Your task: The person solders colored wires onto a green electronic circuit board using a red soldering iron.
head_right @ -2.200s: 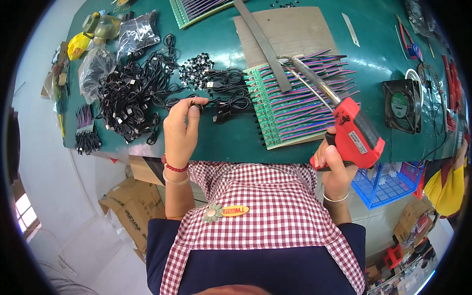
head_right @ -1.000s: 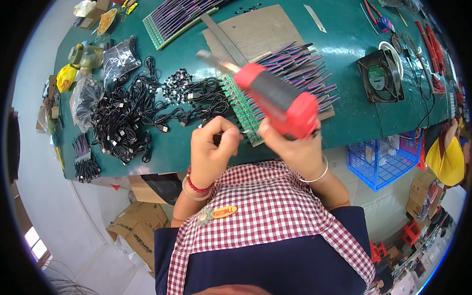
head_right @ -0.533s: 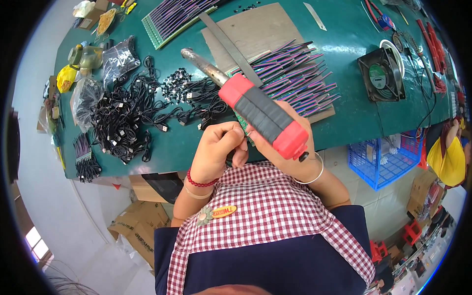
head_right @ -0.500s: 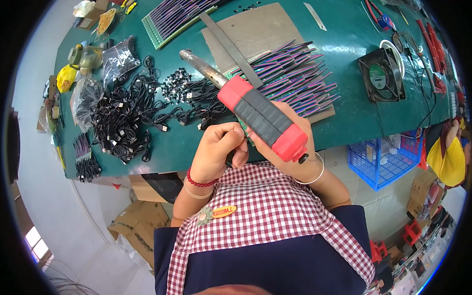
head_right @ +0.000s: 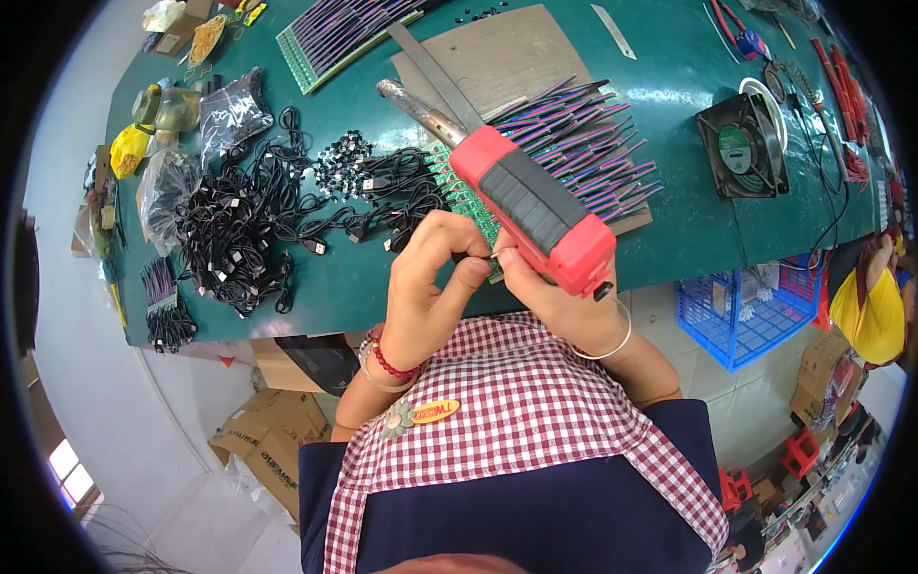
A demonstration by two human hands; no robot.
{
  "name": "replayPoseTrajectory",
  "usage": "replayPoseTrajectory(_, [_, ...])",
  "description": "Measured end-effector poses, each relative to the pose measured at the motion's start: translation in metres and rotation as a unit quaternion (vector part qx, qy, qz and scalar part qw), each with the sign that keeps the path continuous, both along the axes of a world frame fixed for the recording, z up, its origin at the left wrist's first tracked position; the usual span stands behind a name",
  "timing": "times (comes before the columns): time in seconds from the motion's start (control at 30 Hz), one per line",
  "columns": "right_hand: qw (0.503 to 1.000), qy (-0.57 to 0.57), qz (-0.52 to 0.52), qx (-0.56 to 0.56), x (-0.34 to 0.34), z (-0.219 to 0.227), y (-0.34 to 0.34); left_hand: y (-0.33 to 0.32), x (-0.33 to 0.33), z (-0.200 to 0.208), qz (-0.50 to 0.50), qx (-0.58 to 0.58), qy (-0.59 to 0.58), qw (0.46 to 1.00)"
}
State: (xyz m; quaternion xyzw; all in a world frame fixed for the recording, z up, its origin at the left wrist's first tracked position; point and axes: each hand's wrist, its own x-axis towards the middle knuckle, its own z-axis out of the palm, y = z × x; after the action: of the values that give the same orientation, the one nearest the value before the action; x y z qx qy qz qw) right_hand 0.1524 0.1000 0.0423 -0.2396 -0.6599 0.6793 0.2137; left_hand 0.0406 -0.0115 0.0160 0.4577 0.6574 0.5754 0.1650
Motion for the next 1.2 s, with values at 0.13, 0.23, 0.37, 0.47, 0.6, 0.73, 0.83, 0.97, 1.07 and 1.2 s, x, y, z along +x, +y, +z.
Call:
replayPoseTrajectory(0.13, [1.0, -0.002, 0.003, -0.013, 0.002, -0.002, 0.002, -0.007, 0.009, 0.004, -0.061, -0.087, -0.318, 0.942])
replayPoseTrajectory(0.23, [0.998, 0.011, 0.063, -0.011, 0.004, -0.003, 0.004, -0.009, 0.007, 0.004, -0.127, -0.069, -0.513, 0.846])
replayPoseTrajectory(0.37, [0.994, 0.039, 0.064, -0.081, 0.003, -0.007, 0.005, -0.011, -0.002, -0.003, -0.207, -0.026, -0.684, 0.7])
replayPoseTrajectory(0.47, [0.994, 0.03, 0.048, -0.089, -0.001, -0.007, 0.003, -0.01, 0.0, -0.004, -0.233, -0.008, -0.718, 0.656])
replayPoseTrajectory(0.6, [0.991, -0.022, -0.025, -0.127, -0.01, -0.002, 0.003, -0.006, 0.007, -0.004, -0.05, -0.091, -0.316, 0.943])
replayPoseTrajectory(0.73, [0.979, 0.054, -0.079, -0.178, -0.014, -0.012, 0.015, -0.002, 0.003, 0.006, -0.005, -0.064, -0.095, 0.993])
replayPoseTrajectory(0.83, [0.982, 0.049, -0.081, -0.164, -0.006, -0.011, 0.011, -0.001, 0.001, 0.011, 0.021, -0.065, -0.049, 0.996])
replayPoseTrajectory(0.97, [0.988, 0.03, -0.07, -0.134, 0.002, -0.011, 0.001, 0.002, 0.003, 0.009, 0.055, -0.052, 0.014, 0.997])
replayPoseTrajectory(1.07, [0.99, 0.042, -0.058, -0.124, 0.0, -0.013, -0.002, 0.003, 0.004, 0.005, 0.059, -0.041, 0.062, 0.995])
replayPoseTrajectory(1.2, [0.989, 0.024, -0.039, -0.139, 0.0, -0.013, -0.001, 0.003, 0.006, 0.009, 0.063, -0.056, 0.053, 0.995])
